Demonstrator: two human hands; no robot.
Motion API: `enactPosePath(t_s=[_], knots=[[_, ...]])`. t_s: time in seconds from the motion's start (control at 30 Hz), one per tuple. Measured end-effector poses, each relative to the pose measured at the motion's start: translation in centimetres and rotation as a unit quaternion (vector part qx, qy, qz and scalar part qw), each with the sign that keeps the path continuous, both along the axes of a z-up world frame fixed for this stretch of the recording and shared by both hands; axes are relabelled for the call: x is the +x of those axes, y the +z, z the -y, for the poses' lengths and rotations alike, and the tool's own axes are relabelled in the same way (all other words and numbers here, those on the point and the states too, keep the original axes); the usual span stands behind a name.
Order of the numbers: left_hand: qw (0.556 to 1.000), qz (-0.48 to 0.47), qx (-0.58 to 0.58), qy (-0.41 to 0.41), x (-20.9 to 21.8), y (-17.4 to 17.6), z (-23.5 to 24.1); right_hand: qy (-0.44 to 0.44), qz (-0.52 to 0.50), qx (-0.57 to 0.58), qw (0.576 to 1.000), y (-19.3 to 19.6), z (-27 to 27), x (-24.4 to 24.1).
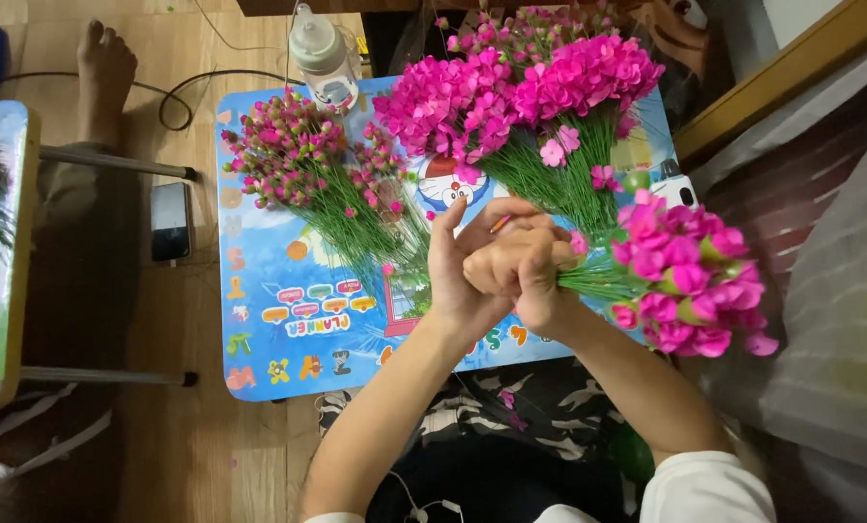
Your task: The person is selecting and grouping pink flowers and green foliage to create floral arrangements on a small table.
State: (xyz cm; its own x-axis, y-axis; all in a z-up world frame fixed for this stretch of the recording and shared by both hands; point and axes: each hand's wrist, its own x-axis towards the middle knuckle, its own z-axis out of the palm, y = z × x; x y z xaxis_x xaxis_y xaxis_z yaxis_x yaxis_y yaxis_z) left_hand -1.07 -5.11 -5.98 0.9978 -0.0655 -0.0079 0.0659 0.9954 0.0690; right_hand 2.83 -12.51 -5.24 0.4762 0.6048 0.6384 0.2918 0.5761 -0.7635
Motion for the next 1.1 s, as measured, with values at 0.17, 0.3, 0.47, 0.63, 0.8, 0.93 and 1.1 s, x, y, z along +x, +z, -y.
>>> enactPosePath(t_s=[0.17,0.3,0.47,0.63,0.8,0.93,1.1], knots=[[1.000,-0.013,-0.016,0.005,-0.2,-1.1,0.8,0.063,-0.020,-0.008,0.998,1.2,0.0,-0.1],[0.999,-0.006,-0.028,0.021,-0.2,-2.1,0.9,0.109,-0.060,0.000,0.992,2.6,0.0,0.1],[0.997,-0.037,-0.052,0.050,-0.6,-1.2,0.3,0.100,-0.075,-0.004,0.992,1.3,-0.5,-0.7],[0.995,-0.048,-0.063,0.059,-0.5,-2.4,0.5,0.083,-0.106,-0.032,0.990,1.2,-1.0,-1.0],[0.994,-0.072,0.044,0.073,-1.1,-3.3,0.7,-0.003,-0.053,-0.192,0.980,2.2,-0.3,-0.1],[0.969,-0.087,0.218,0.070,-4.4,-2.5,-0.7,-0.057,-0.099,-0.286,0.951,1.2,-0.1,1.9],[0.488,0.053,0.851,0.185,-9.3,-1.9,-7.2,-0.263,0.028,-0.529,0.807,-1.7,-1.5,2.1]])
